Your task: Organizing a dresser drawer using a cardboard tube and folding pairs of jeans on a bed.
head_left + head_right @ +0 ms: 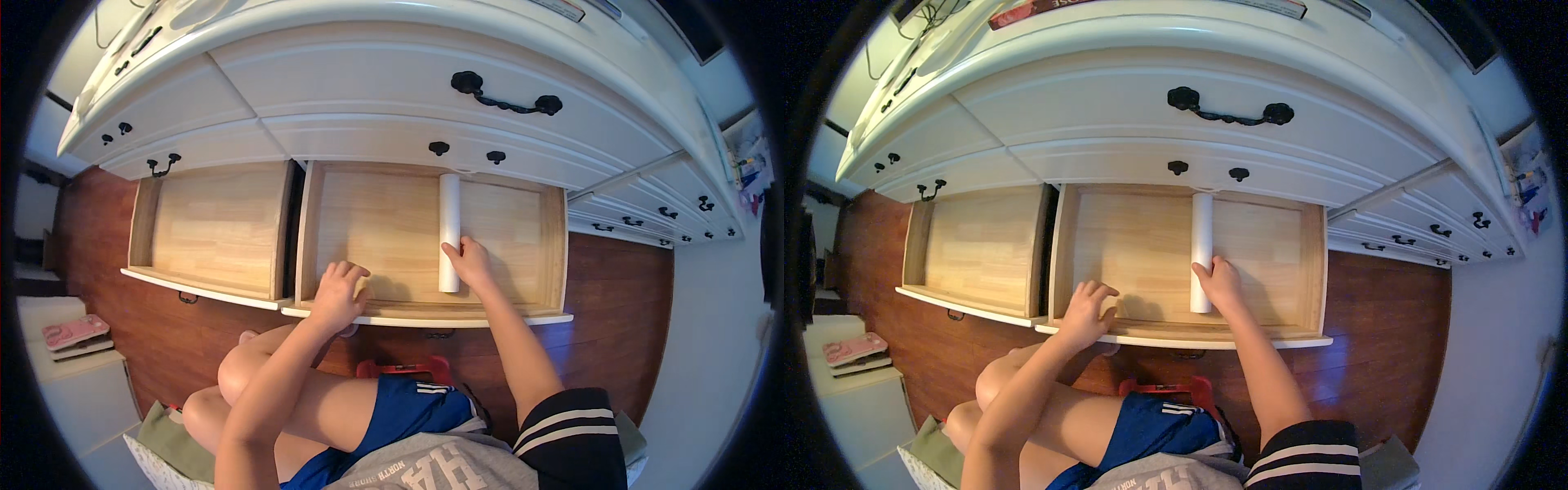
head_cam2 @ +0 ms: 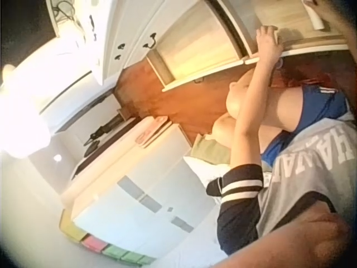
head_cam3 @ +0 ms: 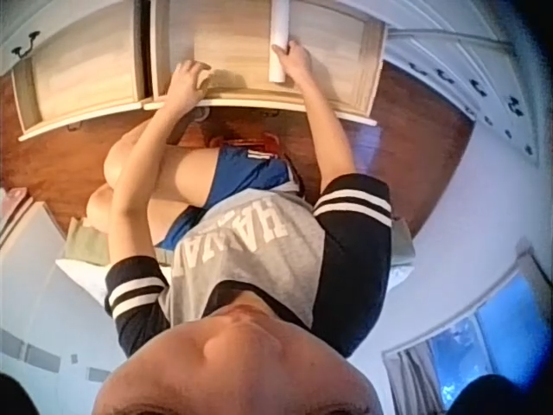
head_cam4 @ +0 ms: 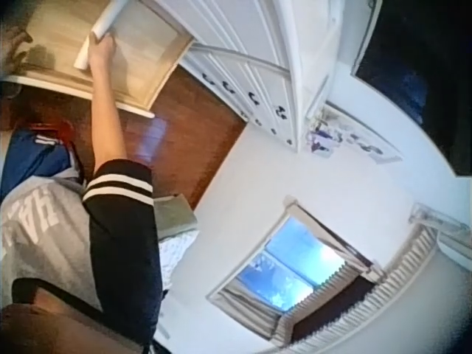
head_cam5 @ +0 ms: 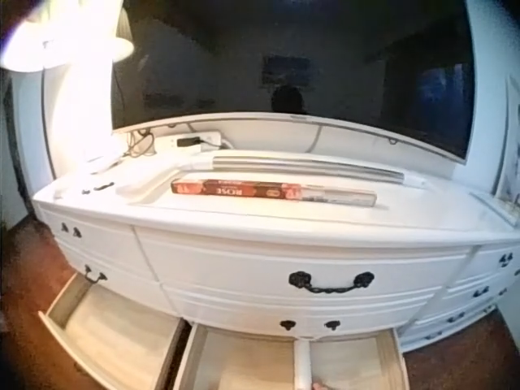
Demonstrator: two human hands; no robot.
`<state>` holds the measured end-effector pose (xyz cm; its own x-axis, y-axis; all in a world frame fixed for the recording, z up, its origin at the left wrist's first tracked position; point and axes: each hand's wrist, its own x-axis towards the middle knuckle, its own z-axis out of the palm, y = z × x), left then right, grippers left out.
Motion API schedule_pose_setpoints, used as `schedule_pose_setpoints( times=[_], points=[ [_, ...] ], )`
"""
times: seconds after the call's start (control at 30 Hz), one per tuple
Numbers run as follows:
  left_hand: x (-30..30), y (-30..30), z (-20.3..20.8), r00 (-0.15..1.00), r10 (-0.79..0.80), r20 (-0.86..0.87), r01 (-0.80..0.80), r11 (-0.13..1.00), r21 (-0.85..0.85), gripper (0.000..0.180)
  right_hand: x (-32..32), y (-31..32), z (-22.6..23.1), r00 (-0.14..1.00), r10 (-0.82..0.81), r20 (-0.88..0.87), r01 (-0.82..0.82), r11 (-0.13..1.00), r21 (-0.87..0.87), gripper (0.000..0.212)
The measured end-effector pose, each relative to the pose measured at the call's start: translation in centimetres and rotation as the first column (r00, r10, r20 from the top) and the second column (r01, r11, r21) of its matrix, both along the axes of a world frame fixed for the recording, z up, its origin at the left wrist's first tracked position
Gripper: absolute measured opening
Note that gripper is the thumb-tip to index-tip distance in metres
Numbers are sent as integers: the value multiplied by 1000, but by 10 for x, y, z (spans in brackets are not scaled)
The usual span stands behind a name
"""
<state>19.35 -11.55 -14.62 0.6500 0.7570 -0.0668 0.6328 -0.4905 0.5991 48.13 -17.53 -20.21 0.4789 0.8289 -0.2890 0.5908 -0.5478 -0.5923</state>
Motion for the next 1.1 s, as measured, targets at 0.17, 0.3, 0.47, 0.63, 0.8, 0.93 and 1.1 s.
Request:
schedule_pose_setpoints(
  times=[0.17, 0.3, 0.47, 0.63, 0.8, 0.93, 1.1],
  points=[
    [-2, -8, -3, 996, -64, -67, 62, 997, -41, 33, -6, 10, 7, 1000, -5, 0, 5, 999, -32, 44],
    [-2, -7, -3, 990, -72, -120, 62, 995, -83, 33, -11, 14, 15, 997, 1, 79, 5, 997, -80, 50],
    [-3, -7, -2, 985, -80, -154, 63, 992, -111, 35, -27, 15, 27, 898, 188, 399, -224, 974, 45, 72],
    [1, -6, -5, 985, -110, -136, 96, 990, -106, 35, -18, 22, -16, 404, 463, 788, -637, 761, -121, 69],
    [0, -6, -2, 976, -118, -182, 90, 984, -153, 32, -6, 13, 4, 635, 523, 569, -621, 784, -28, 70],
    [-4, -6, -7, 969, -150, -197, 126, 984, -127, 32, 12, 6, 8, 635, 531, 561, -633, 774, -15, 71],
    [-6, -6, -8, 969, -170, -177, 152, 983, -107, 32, 24, -1, 10, 619, 530, 579, -610, 789, -70, 68]
  ],
)
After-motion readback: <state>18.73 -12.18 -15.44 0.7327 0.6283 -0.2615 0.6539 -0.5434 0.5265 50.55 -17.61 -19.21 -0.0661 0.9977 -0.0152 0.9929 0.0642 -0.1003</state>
